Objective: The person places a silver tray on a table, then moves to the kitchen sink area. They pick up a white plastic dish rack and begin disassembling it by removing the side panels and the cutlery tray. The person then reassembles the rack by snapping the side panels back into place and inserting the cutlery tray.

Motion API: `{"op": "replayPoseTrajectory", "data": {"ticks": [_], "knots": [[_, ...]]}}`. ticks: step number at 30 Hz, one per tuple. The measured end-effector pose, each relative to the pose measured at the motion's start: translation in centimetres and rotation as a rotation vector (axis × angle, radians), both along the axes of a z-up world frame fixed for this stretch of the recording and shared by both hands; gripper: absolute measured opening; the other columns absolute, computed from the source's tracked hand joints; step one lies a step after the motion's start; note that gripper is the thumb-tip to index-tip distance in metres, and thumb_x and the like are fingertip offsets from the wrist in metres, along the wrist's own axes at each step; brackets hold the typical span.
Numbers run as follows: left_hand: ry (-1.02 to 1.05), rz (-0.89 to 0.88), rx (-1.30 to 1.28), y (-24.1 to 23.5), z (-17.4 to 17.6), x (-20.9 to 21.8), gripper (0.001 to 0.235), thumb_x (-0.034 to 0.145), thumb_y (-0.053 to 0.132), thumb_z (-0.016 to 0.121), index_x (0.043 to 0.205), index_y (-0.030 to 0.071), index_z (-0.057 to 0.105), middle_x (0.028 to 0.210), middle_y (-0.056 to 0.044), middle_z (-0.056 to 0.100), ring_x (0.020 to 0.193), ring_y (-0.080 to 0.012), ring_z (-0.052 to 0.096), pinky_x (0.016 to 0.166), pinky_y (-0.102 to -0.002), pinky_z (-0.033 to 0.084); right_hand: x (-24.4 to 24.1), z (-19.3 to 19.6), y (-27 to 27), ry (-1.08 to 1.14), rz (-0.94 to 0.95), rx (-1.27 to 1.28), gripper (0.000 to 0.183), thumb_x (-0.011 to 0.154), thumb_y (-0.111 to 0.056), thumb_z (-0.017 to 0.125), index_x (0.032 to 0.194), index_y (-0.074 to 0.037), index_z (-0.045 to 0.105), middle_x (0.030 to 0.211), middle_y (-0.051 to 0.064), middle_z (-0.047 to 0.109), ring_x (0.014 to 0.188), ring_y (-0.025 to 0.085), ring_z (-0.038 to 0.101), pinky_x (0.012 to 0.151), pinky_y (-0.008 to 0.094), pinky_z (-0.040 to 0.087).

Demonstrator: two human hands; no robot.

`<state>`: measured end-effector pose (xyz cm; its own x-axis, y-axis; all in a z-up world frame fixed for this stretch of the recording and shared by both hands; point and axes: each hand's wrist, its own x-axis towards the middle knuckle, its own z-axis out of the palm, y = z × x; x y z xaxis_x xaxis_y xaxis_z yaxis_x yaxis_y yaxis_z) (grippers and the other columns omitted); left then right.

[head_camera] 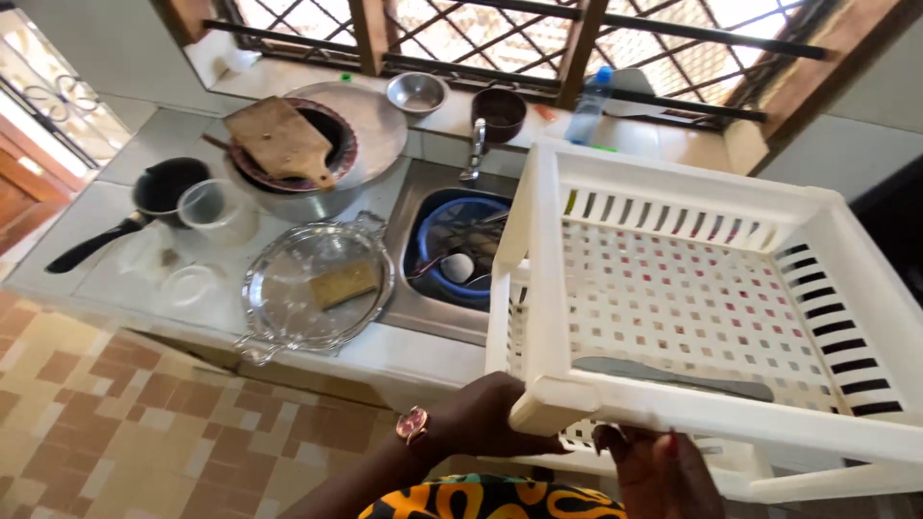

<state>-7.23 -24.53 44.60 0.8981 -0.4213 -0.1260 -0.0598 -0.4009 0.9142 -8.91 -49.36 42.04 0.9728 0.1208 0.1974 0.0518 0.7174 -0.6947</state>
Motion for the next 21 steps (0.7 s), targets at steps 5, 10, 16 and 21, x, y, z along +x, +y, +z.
{"op": "replayPoseTrajectory", "data": {"ticks": [5, 10, 16, 21], "knots": [[-0.210, -0.116, 0.158, 2.5, 5.6, -0.1, 0.041, 0.080, 0.042, 0.077, 0.108, 0.012, 0.071, 0.092, -0.013, 0.078, 0.080, -0.0278, 0.077, 0.064, -0.041, 0.056, 0.2, 5.3, 2.5, 0.051, 0.071, 0.103, 0.060, 0.096, -0.031, 0.082, 0.148, -0.016, 0.056, 0.150, 0.011, 0.060, 0.132, 0.032, 0.057, 0.088, 0.050, 0.056], [-0.435, -0.208, 0.158, 3.2, 12.2, 1.0, 0.041, 0.080, 0.028, 0.076, 0.119, 0.016, 0.068, 0.095, -0.011, 0.080, 0.084, -0.0278, 0.079, 0.069, -0.040, 0.056, 0.3, 8.7, 3.1, 0.063, 0.087, 0.115, 0.056, 0.101, -0.058, 0.062, 0.140, -0.018, 0.066, 0.142, 0.008, 0.066, 0.126, 0.028, 0.059, 0.093, 0.044, 0.048], [-0.544, -0.309, 0.389, 0.9, 17.1, 3.1, 0.046, 0.075, 0.021, 0.078, 0.119, 0.022, 0.065, 0.092, -0.011, 0.077, 0.079, -0.0362, 0.074, 0.066, -0.047, 0.051, 1.4, 8.7, 2.1, 0.257, 0.057, 0.340, 0.060, 0.098, -0.064, 0.061, 0.127, -0.012, 0.069, 0.108, 0.009, 0.073, 0.097, 0.024, 0.061, 0.078, 0.036, 0.044], [-0.587, -0.369, 0.535, -2.2, 16.9, 5.3, 0.041, 0.076, 0.019, 0.073, 0.116, 0.022, 0.068, 0.091, -0.011, 0.074, 0.080, -0.0355, 0.072, 0.066, -0.052, 0.052, 2.5, 5.1, -0.2, 0.394, 0.071, 0.467, 0.067, 0.092, -0.073, 0.063, 0.120, -0.012, 0.068, 0.115, 0.005, 0.072, 0.103, 0.022, 0.060, 0.078, 0.035, 0.045]]}}
